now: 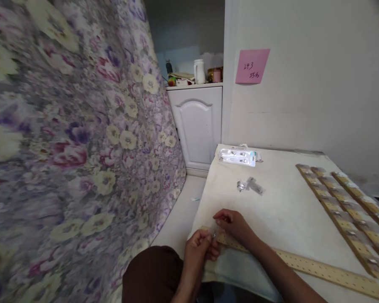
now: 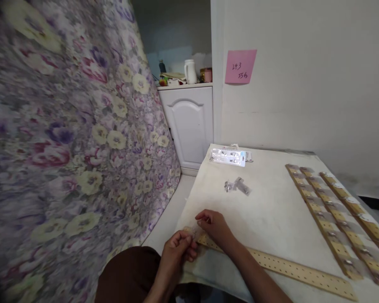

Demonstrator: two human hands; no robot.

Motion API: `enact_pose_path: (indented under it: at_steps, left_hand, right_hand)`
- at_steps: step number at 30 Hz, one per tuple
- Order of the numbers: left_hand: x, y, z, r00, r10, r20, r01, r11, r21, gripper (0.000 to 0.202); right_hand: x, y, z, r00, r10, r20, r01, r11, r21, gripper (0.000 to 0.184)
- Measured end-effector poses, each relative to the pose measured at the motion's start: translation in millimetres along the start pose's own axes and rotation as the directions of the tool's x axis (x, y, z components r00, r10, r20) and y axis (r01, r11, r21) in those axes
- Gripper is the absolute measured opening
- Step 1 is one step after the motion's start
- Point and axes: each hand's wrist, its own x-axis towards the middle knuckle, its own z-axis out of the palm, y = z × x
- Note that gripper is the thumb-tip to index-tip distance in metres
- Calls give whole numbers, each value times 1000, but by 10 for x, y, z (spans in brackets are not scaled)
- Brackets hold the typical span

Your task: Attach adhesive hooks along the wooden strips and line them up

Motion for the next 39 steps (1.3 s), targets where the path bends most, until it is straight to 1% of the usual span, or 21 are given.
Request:
enact_pose_path:
  at_steps: [2,5,10,15,22,27,33,39]
  left_hand:
    - [-45,-48,9,1000,9,-27,-10,1000,-13,31]
    - [-76,-104,29,998,8,-55,-8,1000,4,33]
    - [-62,-178,33,993,8,-116,-6,1000,19,35]
    - [-49,-195,9,987,-26,-156,30,999,21,35]
    - [-45,-184,-9,985,-92,-146,93,996,-5,40]
    - [-55,-183,-2,983,-76,-168,78,997,4,41]
    - [-51,-187,2,980,-59,-189,59,998,-4,37]
    - [-47,-161,7,976,-58,-212,64,998,24,42]
  right_hand:
    - [11,22,19,999,-39,25,40,998,-47,18]
    - [39,65,51,996,-63,57,68,993,-94,19]
    - [115,129,162,995,-76,59,82,991,-110,21]
    - [155,118,263,996,-67,61,74,988,-136,22]
    - [150,108,293,997,-33,68,46,976,-211,22]
    - [162,154,318,997,-44,57,56,969,-240,22]
    - [168,200,331,997,-49,61,63,964,-258,24]
    - [168,207,331,995,-59,81,80,958,-274,25]
